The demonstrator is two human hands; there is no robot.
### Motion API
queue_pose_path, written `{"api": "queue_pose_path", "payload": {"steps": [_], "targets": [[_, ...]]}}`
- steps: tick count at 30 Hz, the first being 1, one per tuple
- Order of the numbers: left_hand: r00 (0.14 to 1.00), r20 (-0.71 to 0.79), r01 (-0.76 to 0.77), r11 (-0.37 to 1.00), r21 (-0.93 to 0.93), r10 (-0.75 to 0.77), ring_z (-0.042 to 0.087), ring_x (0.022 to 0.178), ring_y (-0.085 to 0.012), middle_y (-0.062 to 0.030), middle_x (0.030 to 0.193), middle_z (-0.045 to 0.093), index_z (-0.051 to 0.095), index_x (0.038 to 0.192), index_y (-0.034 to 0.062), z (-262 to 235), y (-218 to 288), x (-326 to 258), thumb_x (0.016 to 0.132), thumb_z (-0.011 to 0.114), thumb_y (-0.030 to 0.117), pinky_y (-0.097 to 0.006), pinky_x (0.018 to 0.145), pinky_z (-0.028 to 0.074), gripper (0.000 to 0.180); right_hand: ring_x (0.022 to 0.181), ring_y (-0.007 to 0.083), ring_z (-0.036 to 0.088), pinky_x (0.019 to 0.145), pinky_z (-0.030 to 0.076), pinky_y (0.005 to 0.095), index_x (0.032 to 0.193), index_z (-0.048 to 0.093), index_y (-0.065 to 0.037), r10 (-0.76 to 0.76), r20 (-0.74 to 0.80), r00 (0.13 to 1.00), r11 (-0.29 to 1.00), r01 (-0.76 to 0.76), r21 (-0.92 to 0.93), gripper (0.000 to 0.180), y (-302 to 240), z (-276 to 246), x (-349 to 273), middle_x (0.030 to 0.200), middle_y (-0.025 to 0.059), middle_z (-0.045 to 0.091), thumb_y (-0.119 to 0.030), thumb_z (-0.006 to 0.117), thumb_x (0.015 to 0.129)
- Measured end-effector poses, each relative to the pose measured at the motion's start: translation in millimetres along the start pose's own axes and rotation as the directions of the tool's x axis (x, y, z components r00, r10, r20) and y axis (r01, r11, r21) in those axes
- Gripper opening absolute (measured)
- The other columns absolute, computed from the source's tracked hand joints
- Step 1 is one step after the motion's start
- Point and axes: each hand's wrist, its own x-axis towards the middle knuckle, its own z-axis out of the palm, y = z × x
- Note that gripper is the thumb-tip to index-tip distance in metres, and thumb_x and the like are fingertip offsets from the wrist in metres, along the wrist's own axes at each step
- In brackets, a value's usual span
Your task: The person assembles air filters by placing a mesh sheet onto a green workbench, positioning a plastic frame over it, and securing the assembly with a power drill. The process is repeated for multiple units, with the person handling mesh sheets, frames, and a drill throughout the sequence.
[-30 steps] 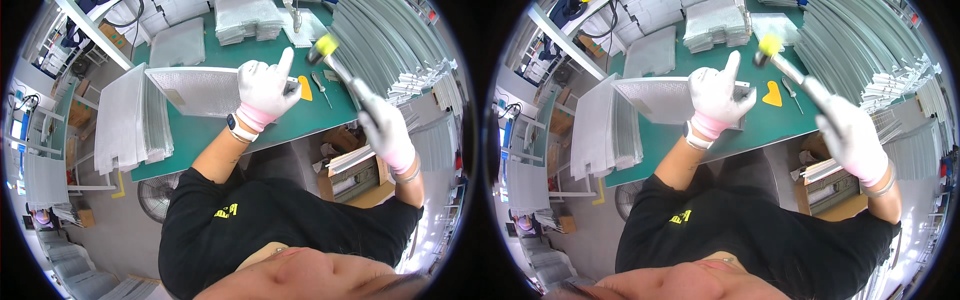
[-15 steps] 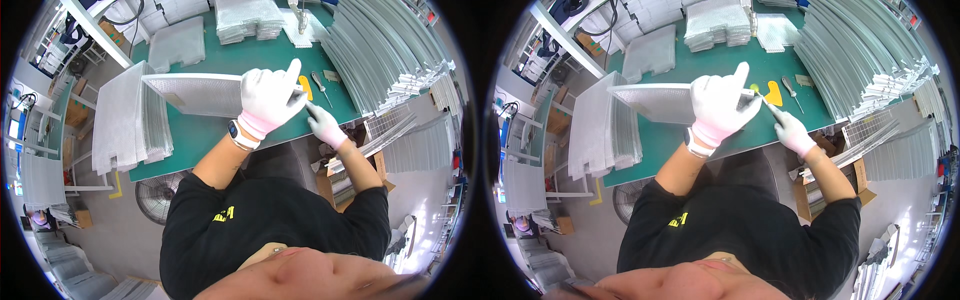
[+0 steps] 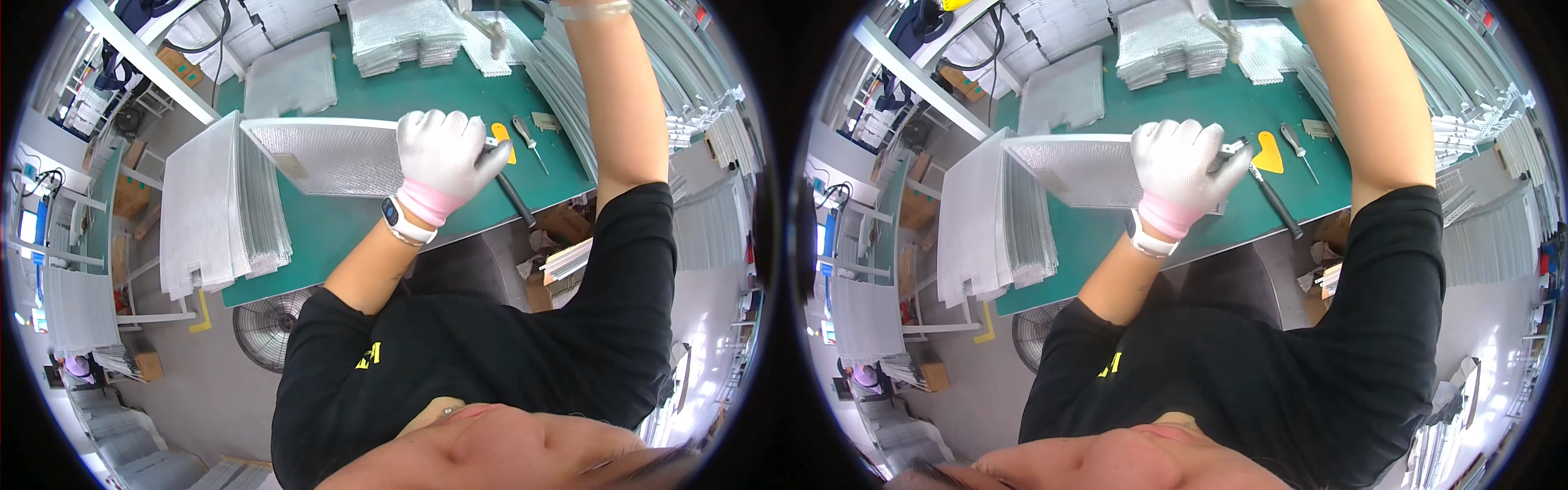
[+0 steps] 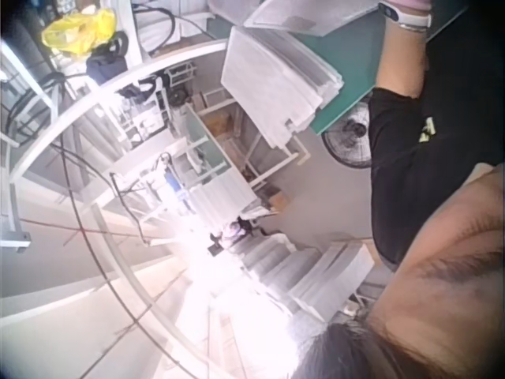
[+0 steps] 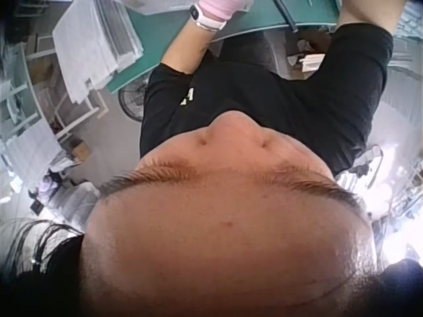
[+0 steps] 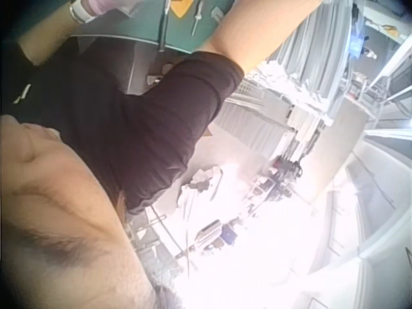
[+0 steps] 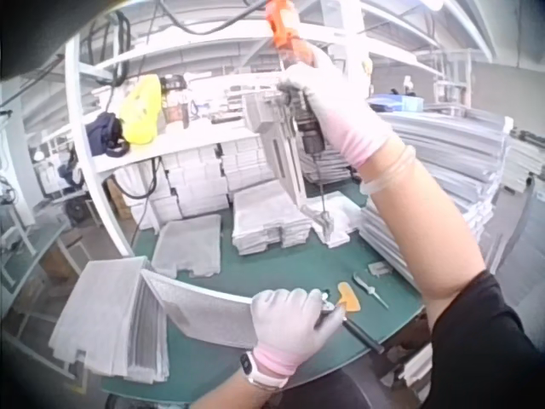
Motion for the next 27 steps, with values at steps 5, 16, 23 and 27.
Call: {"api": "queue_pose_path", "payload": {"steps": [5, 16, 23, 27], "targets": [[0.998, -0.047, 0.042, 0.998, -0.036, -0.044, 0.053, 0.060, -0.0220, -0.0002, 0.062, 0.052, 0.063, 0.066, 0.0156, 17.1, -0.5, 4.8, 0.068, 0.077, 0.030, -0.040, 0.066, 0.038, 0.020, 0.058, 0.0040, 0.051, 0.049, 0.040, 0.0192, 0.087, 0.057, -0.013, 0.318, 0.069, 0.946, 0.762, -0.298, 0.575, 0.022, -31.0, -5.7, -42.6, 0.072, -0.0045, 0.056, -0.031, 0.063, 0.098], [0.988, -0.155, 0.010, 0.996, -0.092, -0.024, 0.056, 0.060, -0.0187, 0.0051, 0.067, 0.060, 0.074, 0.086, 0.0225, 16.4, -2.2, 7.1, 0.073, 0.073, 0.027, -0.038, 0.061, 0.037, 0.014, 0.058, 0.0059, 0.050, 0.050, 0.039, 0.0200, 0.087, 0.058, -0.012, 0.395, 0.127, 0.910, 0.682, -0.383, 0.623, 0.025, -30.3, 11.9, -66.4, 0.070, -0.0040, 0.055, -0.035, 0.063, 0.098], [0.998, -0.030, 0.044, 0.991, -0.125, -0.048, 0.059, 0.059, -0.0185, 0.0031, 0.072, 0.066, 0.074, 0.088, 0.0204, 12.2, -4.4, 1.9, 0.073, 0.074, 0.026, -0.037, 0.061, 0.038, 0.016, 0.061, 0.0063, 0.050, 0.050, 0.038, 0.0193, 0.098, 0.059, -0.008, 0.391, 0.054, 0.919, 0.624, -0.308, 0.718, 0.022, -34.0, 31.9, -83.4, 0.078, 0.0002, 0.057, -0.029, 0.064, 0.097], [0.992, -0.094, 0.056, 0.956, -0.289, -0.087, 0.060, 0.063, -0.0203, 0.0013, 0.070, 0.064, 0.072, 0.081, 0.0140, 16.5, -2.1, -6.0, 0.071, 0.078, 0.016, -0.034, 0.064, 0.045, 0.012, 0.058, 0.0083, 0.045, 0.050, 0.035, 0.0194, 0.126, 0.050, -0.003, 0.339, 0.237, 0.911, 0.378, -0.362, 0.852, 0.040, -33.2, 52.1, -100.4, 0.076, 0.0037, 0.054, -0.023, 0.064, 0.095]]}}
